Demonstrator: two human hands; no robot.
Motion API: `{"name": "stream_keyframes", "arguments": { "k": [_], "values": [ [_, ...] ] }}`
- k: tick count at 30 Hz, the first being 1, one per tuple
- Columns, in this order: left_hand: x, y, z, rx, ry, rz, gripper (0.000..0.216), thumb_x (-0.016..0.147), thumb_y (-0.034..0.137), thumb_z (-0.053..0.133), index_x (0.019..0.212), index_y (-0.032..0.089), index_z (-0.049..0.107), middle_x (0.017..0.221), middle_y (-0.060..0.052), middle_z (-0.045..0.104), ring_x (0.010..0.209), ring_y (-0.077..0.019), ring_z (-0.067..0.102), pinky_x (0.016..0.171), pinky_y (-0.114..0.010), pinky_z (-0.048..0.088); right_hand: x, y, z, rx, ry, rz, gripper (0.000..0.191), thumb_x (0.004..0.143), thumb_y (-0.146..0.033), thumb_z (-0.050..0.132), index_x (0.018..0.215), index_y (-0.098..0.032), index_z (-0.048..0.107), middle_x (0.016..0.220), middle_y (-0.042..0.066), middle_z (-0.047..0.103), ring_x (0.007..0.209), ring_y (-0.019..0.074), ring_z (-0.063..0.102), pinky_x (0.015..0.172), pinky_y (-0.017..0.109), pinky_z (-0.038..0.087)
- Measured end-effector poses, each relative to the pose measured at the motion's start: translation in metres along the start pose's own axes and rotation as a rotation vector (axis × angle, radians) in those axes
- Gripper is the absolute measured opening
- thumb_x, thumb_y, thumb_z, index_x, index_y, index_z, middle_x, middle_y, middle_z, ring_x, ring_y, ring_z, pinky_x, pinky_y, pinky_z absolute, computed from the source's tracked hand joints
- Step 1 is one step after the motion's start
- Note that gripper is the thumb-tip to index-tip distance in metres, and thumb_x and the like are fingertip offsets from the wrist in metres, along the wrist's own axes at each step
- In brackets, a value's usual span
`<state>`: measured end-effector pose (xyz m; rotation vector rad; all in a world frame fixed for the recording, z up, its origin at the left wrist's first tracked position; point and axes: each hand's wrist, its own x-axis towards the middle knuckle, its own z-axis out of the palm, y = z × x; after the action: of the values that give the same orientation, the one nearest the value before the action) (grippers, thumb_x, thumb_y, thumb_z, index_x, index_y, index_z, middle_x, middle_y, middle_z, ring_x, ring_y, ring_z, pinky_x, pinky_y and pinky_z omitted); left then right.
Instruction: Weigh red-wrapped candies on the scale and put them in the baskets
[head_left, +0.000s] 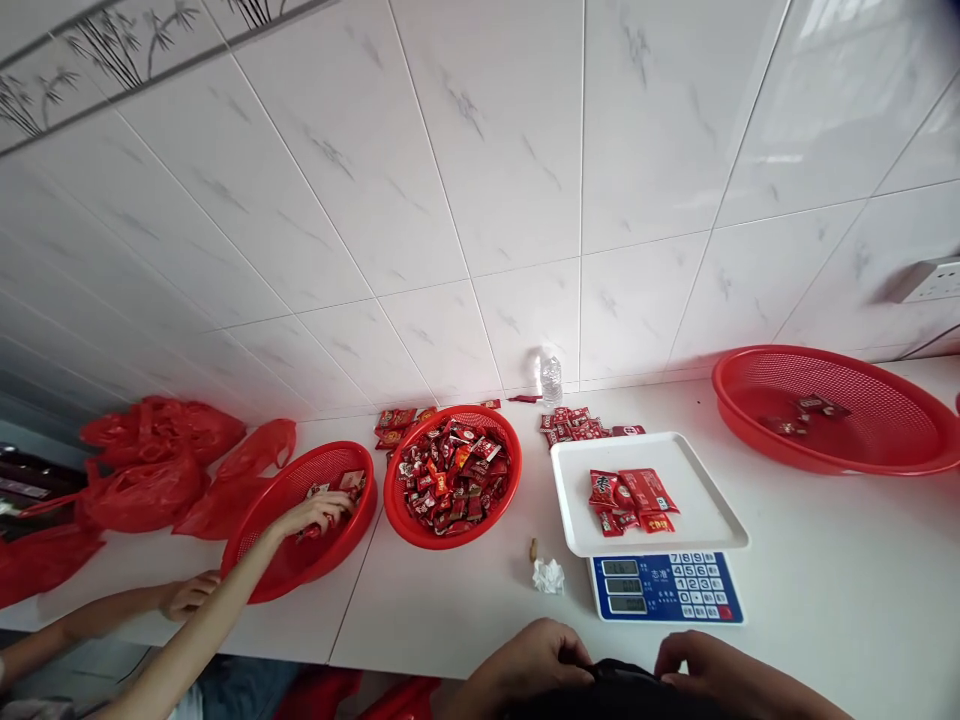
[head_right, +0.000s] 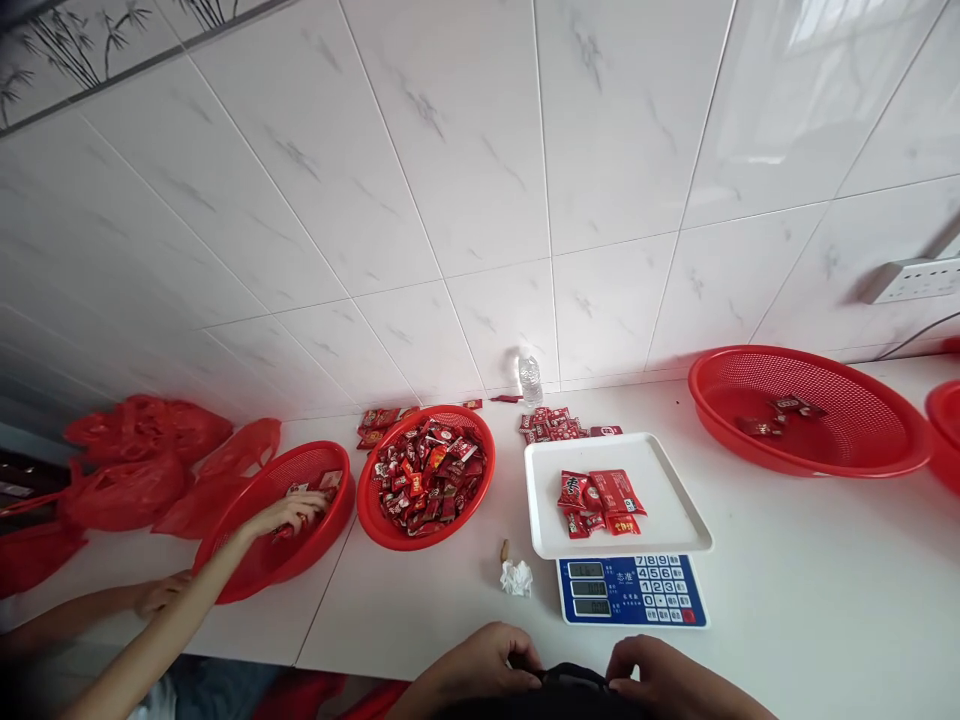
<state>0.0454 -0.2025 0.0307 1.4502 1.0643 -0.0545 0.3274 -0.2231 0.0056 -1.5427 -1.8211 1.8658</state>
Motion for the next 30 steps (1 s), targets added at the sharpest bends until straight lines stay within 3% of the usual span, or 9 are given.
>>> {"name": "stream_keyframes", "arguments": {
  "k": [5,11,13,16,18,20,22,26,30],
  "values": [
    [0.014,0.011,0.011,0.028,0.245,0.044,0.017,0.069,0.021,0.053,0.082,0.018,0.065,0.075,0.000,0.063,0.070,-0.0138,0.054,0.064,-0.023,0.039,0.008,0.005,0.006,-0.092,0.061,-0.047,0.015,0.074,-0.032,0.054,0.073,-0.022,0.064,0.079,0.000,0.067,0.073,0.0168,0.057,0.064,0.025,0.041],
    [0.033,0.066,-0.027,-0.058,0.745,0.186,0.015,0.076,0.025,0.048,0.074,0.017,0.060,0.072,-0.001,0.060,0.071,-0.0144,0.053,0.068,-0.025,0.039,0.022,-0.028,-0.033,-0.070,0.618,-0.116,0.026,0.082,-0.043,0.040,0.075,-0.023,0.055,0.074,0.003,0.063,0.072,0.0204,0.057,0.066,0.030,0.042],
    [0.034,0.083,-0.040,-0.129,0.658,0.228,0.015,0.076,0.028,0.051,0.073,0.017,0.060,0.070,-0.001,0.059,0.067,-0.0134,0.052,0.066,-0.024,0.039,0.024,-0.044,-0.049,-0.112,0.612,-0.140,0.025,0.082,-0.043,0.042,0.074,-0.023,0.054,0.076,0.003,0.063,0.072,0.0197,0.056,0.065,0.029,0.042],
    [0.024,0.092,-0.051,-0.319,0.318,0.288,0.022,0.077,0.037,0.055,0.080,0.016,0.058,0.068,0.000,0.057,0.059,-0.0105,0.050,0.060,-0.023,0.040,0.020,-0.059,-0.058,-0.088,0.502,-0.128,0.027,0.083,-0.044,0.041,0.076,-0.023,0.055,0.075,0.001,0.062,0.069,0.0171,0.054,0.061,0.026,0.040],
    [0.012,0.085,-0.054,-0.440,0.304,0.302,0.027,0.079,0.043,0.054,0.083,0.016,0.055,0.072,-0.001,0.056,0.059,-0.0092,0.049,0.060,-0.023,0.040,0.012,-0.056,-0.053,-0.045,0.386,-0.108,0.029,0.084,-0.046,0.040,0.080,-0.023,0.058,0.076,0.001,0.061,0.067,0.0158,0.053,0.058,0.025,0.039],
    [-0.001,0.066,-0.053,-0.465,0.351,0.258,0.030,0.080,0.046,0.052,0.082,0.016,0.053,0.075,-0.001,0.056,0.062,-0.0089,0.048,0.062,-0.023,0.039,0.001,-0.043,-0.044,-0.034,0.189,-0.087,0.029,0.081,-0.047,0.045,0.084,-0.023,0.062,0.078,0.000,0.062,0.068,0.0155,0.053,0.059,0.024,0.040],
    [-0.014,0.038,-0.045,-0.376,0.271,0.122,0.032,0.078,0.048,0.053,0.081,0.016,0.054,0.074,0.000,0.055,0.062,-0.0092,0.047,0.062,-0.023,0.038,-0.010,-0.021,-0.033,-0.046,-0.004,-0.048,0.025,0.077,-0.045,0.053,0.084,-0.024,0.064,0.083,0.001,0.065,0.071,0.0162,0.054,0.062,0.024,0.041],
    [-0.033,-0.016,-0.009,-0.192,0.034,-0.166,0.030,0.067,0.046,0.064,0.079,0.019,0.058,0.068,0.003,0.052,0.060,-0.0098,0.043,0.061,-0.024,0.035,-0.024,0.015,-0.012,-0.011,-0.079,0.020,0.029,0.078,-0.049,0.050,0.078,-0.022,0.061,0.079,0.001,0.063,0.069,0.0160,0.053,0.060,0.024,0.041],
    [-0.031,-0.026,0.009,-0.291,0.265,-0.090,0.027,0.071,0.043,0.058,0.070,0.017,0.052,0.065,0.004,0.045,0.062,-0.0097,0.039,0.061,-0.023,0.033,-0.017,0.014,0.000,0.081,0.073,0.004,0.039,0.079,-0.058,0.043,0.073,-0.021,0.055,0.073,0.001,0.059,0.068,0.0161,0.051,0.060,0.023,0.041]
  ]
}}
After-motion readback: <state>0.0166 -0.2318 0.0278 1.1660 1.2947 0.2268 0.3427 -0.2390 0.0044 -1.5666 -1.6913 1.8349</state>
